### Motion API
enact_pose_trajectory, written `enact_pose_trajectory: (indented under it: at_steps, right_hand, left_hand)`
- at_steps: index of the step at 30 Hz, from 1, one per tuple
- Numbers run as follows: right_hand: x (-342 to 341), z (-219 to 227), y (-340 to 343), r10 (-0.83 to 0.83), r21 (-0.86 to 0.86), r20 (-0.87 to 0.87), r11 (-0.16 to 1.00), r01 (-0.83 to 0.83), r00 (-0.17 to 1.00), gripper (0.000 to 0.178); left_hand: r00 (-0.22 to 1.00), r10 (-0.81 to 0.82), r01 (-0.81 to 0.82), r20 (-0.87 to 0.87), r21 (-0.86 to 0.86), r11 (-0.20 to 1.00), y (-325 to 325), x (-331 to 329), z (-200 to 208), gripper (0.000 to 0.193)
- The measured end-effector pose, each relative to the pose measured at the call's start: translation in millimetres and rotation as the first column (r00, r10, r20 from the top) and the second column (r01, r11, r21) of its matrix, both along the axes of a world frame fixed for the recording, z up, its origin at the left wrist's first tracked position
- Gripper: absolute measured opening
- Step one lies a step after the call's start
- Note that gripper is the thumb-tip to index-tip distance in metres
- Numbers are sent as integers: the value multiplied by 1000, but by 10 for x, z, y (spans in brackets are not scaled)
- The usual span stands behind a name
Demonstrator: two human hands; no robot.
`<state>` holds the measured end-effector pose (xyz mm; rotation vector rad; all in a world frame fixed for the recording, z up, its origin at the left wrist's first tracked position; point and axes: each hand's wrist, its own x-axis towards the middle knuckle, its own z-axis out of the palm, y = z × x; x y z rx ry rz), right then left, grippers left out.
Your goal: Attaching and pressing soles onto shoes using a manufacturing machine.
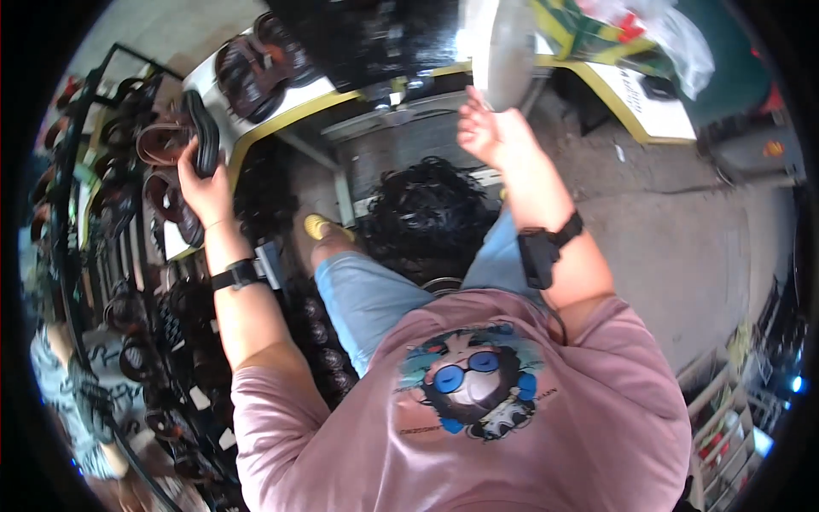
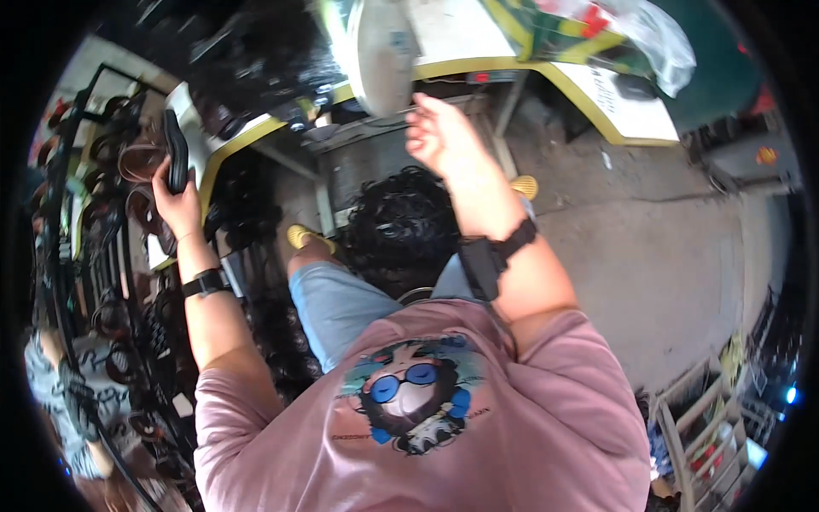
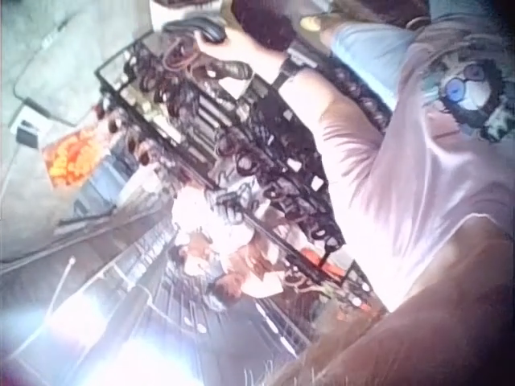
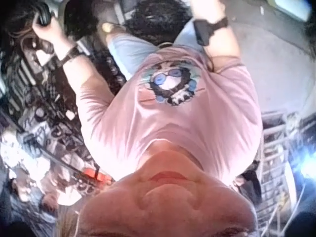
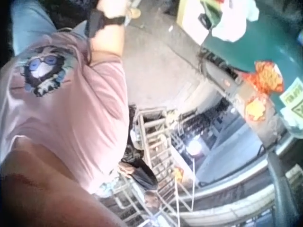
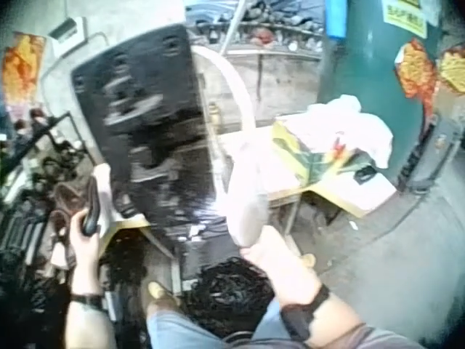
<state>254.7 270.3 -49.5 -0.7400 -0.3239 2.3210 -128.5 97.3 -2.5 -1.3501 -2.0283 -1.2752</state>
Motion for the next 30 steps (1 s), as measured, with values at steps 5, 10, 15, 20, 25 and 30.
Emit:
enact_pose_trajectory:
  at_steps: [5,10,15,20,25,30]
  right_hand:
    - [-35,-11,66,-23,-6,116,1000,24,993,22]
    - [-7,-101,211,-103,-17,214,994,109,971,20]
    - [-204,-64,113,-89,-15,289,995,98,953,18]
    - [-324,-116,-8,-26,-18,344,999,34,939,22]
    - [-333,-102,-112,-62,83,433,996,28,899,21]
    - [-397,-26,-210,-133,257,520,966,-7,844,18]
  left_hand:
    - [913,103,-336,-395,-584,739,51,114,-181,60]
    - [856,-487,435,-176,-266,860,-14,1691,-30,34]
    - [483,-846,808,-227,-258,530,-191,2836,61,37]
    - [380,-880,824,-284,-329,462,-68,3154,126,35]
    - [259,-933,854,-249,-392,342,9,3091,160,38]
    - [286,-943,858,-167,-394,330,-10,3061,128,43]
